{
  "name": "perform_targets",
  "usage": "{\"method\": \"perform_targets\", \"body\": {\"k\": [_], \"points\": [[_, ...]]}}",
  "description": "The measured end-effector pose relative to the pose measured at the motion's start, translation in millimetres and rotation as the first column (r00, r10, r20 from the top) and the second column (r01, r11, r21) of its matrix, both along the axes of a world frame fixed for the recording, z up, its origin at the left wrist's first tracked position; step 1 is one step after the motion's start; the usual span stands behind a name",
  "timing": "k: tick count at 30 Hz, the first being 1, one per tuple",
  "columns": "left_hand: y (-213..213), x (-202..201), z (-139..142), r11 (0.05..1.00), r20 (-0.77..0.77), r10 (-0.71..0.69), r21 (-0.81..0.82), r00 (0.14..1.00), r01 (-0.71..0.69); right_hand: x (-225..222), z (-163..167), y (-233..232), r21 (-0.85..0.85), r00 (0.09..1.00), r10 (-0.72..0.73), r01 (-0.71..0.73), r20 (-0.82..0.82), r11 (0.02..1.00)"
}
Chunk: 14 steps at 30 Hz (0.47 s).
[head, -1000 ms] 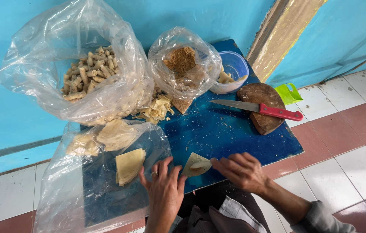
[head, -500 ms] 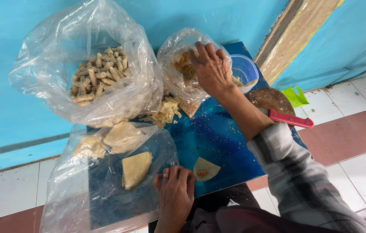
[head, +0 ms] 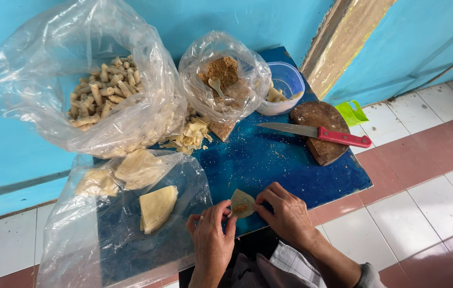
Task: The person sits at a small blue table and folds triangular pastry wrappers around a spoonful of brown filling, pressing the edges to seal each piece and setting the folded pastry aside, repeating the process with new wrappers.
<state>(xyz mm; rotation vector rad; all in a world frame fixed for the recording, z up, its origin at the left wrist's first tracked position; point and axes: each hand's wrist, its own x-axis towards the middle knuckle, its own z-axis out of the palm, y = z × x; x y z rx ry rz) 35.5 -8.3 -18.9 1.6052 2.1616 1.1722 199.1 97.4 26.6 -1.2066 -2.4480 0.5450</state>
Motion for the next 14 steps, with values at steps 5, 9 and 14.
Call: {"method": "perform_targets", "body": {"k": [5,9,14], "points": [[3.7,1.6,-7.2,0.994,0.008,-0.027,0.107,1.0,0.026,-3.0,-3.4,1.2,-0.1,1.0,-0.018,0.016,-0.02,0.995],[7.1,2.8,-9.8,0.989,-0.012,-0.068,0.13,0.998,0.069,-9.0,-5.7,-4.0,-0.063,0.994,0.028,-0.035,-0.109,0.997],[-1.0,-1.9,-6.4,0.982,-0.206,-0.119,0.121,0.971,0.146,-7.1,-7.4,-14.9,0.14,0.961,0.204,-0.18,-0.185,0.974]]}}
